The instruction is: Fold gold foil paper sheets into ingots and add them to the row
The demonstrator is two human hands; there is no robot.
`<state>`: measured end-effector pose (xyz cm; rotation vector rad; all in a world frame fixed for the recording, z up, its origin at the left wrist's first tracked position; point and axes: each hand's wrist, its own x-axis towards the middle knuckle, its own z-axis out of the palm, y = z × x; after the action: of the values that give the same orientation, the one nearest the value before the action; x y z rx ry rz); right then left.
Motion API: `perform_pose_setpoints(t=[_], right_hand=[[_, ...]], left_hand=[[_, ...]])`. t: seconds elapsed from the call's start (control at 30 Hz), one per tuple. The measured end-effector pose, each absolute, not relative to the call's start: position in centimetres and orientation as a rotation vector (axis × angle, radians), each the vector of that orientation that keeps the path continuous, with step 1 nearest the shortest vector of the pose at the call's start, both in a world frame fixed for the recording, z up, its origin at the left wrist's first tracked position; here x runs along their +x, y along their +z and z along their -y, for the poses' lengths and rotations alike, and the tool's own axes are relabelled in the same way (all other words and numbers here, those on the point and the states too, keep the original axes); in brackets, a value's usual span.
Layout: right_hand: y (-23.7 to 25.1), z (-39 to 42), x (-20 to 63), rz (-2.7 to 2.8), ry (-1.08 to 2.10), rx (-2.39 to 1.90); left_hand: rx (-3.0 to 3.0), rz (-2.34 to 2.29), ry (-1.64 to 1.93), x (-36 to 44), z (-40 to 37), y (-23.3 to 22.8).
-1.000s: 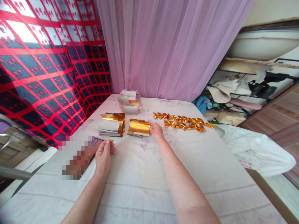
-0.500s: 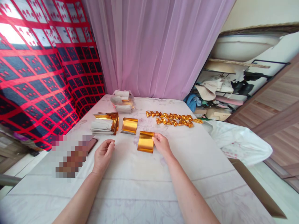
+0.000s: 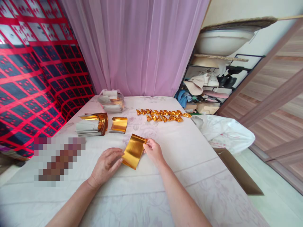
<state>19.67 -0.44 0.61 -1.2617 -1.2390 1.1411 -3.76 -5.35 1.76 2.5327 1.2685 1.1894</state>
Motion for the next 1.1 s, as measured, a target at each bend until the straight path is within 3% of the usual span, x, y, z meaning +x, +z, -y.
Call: perform_pose_setpoints(t=[0.67, 1.1], right_hand=[[1.9, 0.6, 19.7, 0.964, 1.331, -1.227], [3.6, 0.9, 21.0, 1.062, 1.528, -1.028]], left_hand=[[2.318, -1.606, 1.061, -3.9, 5.0, 1.1], [1.901, -1.554, 1.289, -4.1, 4.9, -0.1]])
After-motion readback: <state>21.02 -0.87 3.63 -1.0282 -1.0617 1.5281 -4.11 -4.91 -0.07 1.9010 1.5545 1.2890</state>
